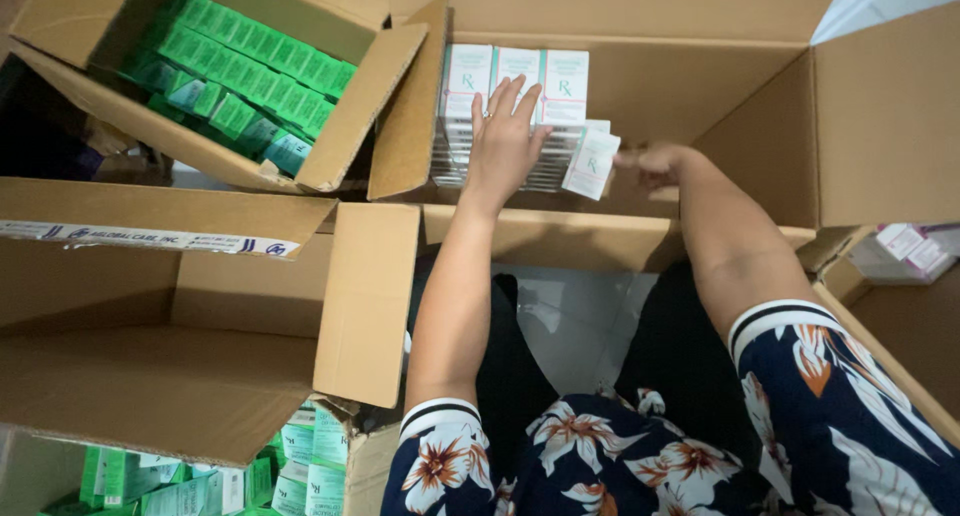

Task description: The person sits on the floor and transfers small white boxes from one cardboard box to another, arranging them in neat rows. The person occasionally picks up boxes to inspect them before placing them into the target box.

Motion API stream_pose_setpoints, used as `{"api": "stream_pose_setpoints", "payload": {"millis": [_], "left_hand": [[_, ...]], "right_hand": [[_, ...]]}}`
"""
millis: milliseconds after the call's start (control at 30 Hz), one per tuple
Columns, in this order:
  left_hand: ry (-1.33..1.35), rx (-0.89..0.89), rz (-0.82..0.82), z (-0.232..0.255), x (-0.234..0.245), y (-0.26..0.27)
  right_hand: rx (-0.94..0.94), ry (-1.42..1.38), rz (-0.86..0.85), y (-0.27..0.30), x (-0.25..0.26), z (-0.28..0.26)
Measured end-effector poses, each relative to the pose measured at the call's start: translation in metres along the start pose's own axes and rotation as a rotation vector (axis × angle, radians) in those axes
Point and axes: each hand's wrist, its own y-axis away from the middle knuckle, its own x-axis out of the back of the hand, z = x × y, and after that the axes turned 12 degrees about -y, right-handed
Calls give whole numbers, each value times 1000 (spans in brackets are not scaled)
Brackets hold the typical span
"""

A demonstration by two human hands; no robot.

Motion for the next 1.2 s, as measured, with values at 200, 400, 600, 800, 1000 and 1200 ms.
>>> {"api": "stream_pose_setpoints", "payload": {"millis": [200,400,600,800,1000,1200], "left_hand": [[6,20,69,6,-2,-7],[42,8,105,10,-7,-14],[8,25,41,17,-10,-18],[28,41,73,15,-6,-15],[18,41,63,12,-1,-13],[14,104,48,9,6,-14]], "right_hand": [[-232,-62,-150,-17,-41,-25],[-139,-145,-9,-32,-34,-15],[-13,-405,172,-41,-32,-14],[-47,-409,52,-29,-32,-9],[-70,-517,-4,-20,-41,-19],[47,-738,-409,-27,-35,-21]]}}
